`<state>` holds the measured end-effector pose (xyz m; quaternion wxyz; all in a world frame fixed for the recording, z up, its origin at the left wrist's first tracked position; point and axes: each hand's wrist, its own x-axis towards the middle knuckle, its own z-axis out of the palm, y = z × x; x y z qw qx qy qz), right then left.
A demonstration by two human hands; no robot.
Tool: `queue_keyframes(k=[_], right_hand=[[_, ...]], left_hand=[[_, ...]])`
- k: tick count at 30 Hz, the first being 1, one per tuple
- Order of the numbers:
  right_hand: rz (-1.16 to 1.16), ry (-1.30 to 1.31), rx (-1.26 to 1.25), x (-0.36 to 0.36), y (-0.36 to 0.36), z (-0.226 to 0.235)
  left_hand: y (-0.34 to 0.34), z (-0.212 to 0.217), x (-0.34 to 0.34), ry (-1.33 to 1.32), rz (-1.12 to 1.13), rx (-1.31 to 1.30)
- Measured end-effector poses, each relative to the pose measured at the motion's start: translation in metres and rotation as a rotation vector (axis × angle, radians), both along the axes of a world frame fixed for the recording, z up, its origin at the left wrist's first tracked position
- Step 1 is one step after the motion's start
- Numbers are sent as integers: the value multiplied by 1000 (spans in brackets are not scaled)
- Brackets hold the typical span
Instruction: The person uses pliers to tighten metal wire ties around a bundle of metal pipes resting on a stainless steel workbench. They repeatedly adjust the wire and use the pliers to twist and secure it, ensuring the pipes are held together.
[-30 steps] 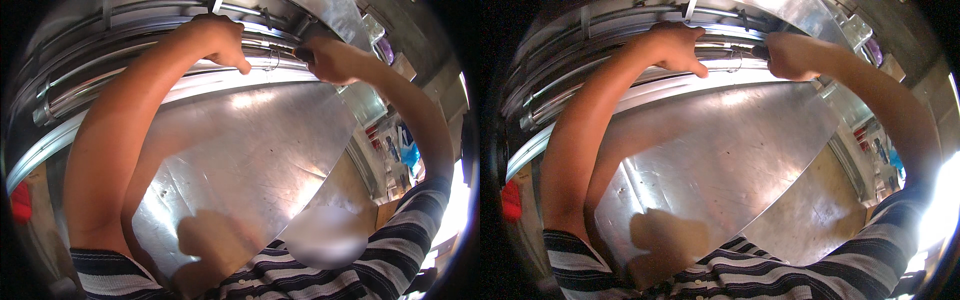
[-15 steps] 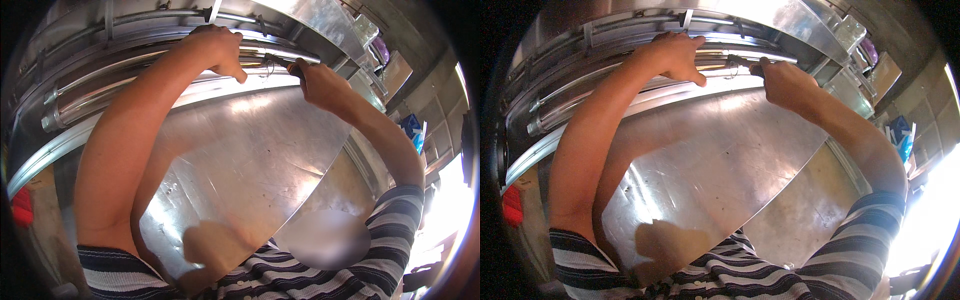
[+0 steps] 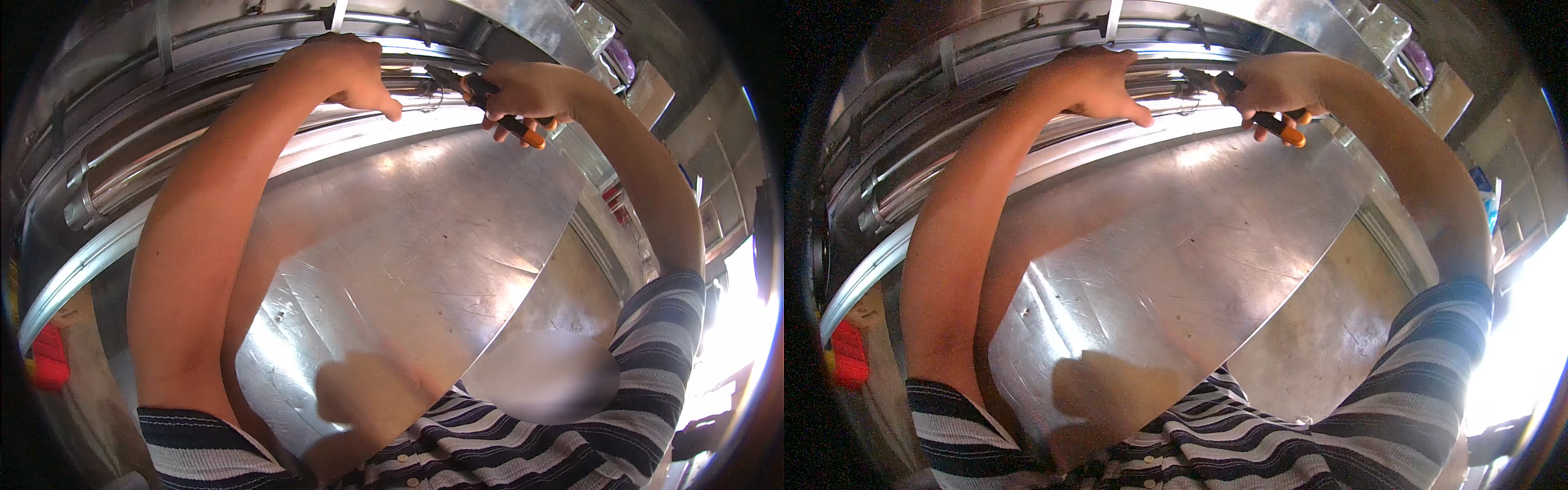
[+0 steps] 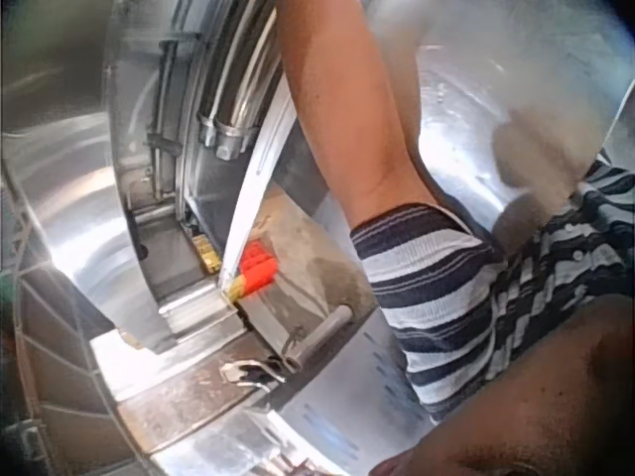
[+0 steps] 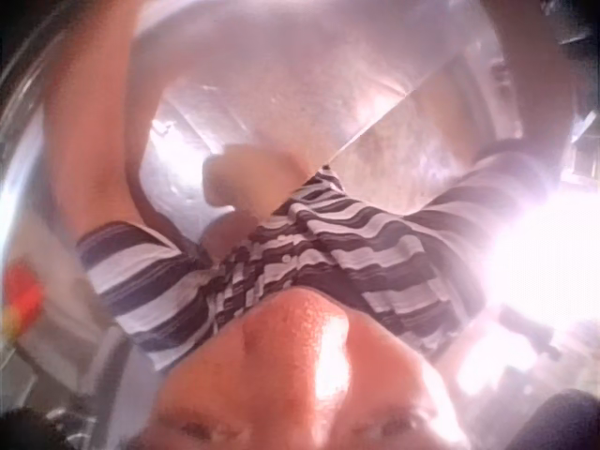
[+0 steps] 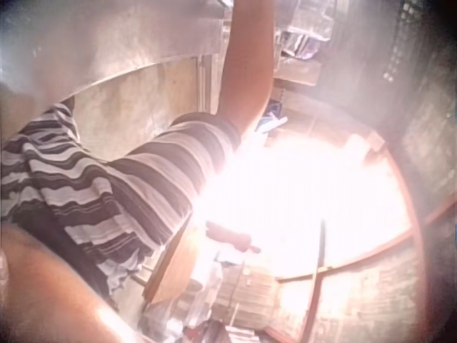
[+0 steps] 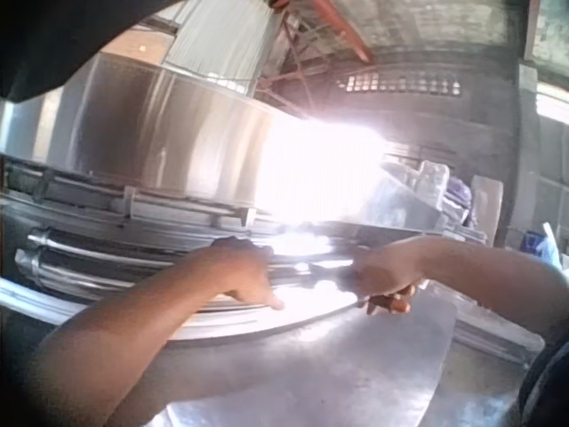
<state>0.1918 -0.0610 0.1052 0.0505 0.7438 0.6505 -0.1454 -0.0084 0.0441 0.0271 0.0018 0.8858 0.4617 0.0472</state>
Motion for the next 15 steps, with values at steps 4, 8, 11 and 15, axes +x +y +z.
queue_keyframes(k=[4,8,11,15], right_hand=[[-45,-234,-29,-14,-4,-6],[-57,-119,-45,-18,-20,2],[-101,36,46,4,-20,-10],[-24,29,87,22,-18,-17]], left_hand=[[-4,2,3,7,-6,-12],[0,1,0,-7,5,-10],[7,-12,1,-47,-24,164],[11,-17,1,-111,-45,179]])
